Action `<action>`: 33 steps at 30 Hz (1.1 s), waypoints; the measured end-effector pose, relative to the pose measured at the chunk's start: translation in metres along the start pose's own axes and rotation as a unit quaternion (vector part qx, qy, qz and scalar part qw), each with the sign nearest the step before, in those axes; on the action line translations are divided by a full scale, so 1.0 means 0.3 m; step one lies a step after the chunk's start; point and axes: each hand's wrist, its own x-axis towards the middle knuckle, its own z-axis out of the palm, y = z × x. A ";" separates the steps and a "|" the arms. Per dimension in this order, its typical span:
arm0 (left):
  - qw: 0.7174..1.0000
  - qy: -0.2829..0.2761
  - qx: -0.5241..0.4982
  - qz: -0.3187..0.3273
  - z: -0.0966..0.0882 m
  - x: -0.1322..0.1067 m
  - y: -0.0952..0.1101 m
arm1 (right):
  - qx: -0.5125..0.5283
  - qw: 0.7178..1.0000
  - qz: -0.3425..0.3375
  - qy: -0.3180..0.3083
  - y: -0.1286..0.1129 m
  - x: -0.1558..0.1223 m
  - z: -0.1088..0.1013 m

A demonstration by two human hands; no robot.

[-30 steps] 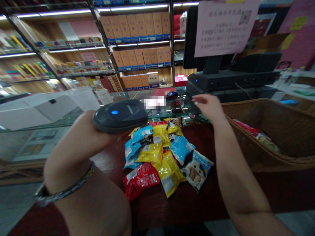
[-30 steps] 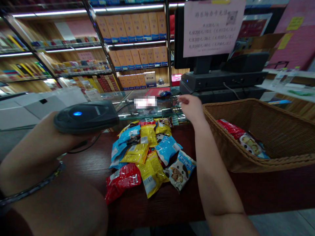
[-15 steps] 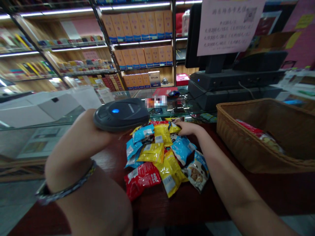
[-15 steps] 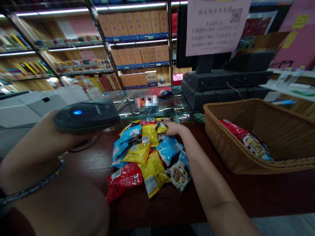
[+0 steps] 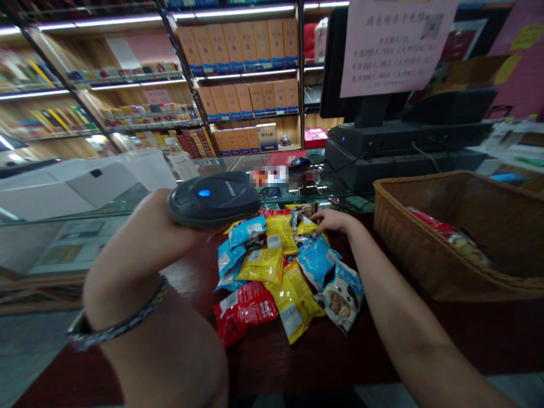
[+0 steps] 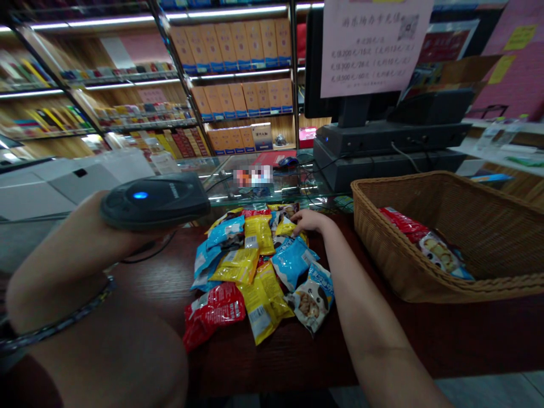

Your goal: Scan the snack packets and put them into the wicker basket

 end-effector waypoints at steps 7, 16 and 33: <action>1.000 -0.006 -0.015 -0.012 -0.003 0.003 -0.007 | 0.013 1.000 -0.015 0.012 0.027 -0.001 -0.005; 1.000 0.006 -0.022 -0.014 0.001 0.005 0.000 | 0.111 0.992 0.017 -0.054 0.057 -0.019 0.001; 1.000 0.002 0.007 -0.005 -0.003 0.006 0.000 | 0.222 0.922 -0.147 0.283 -0.113 -0.084 -0.098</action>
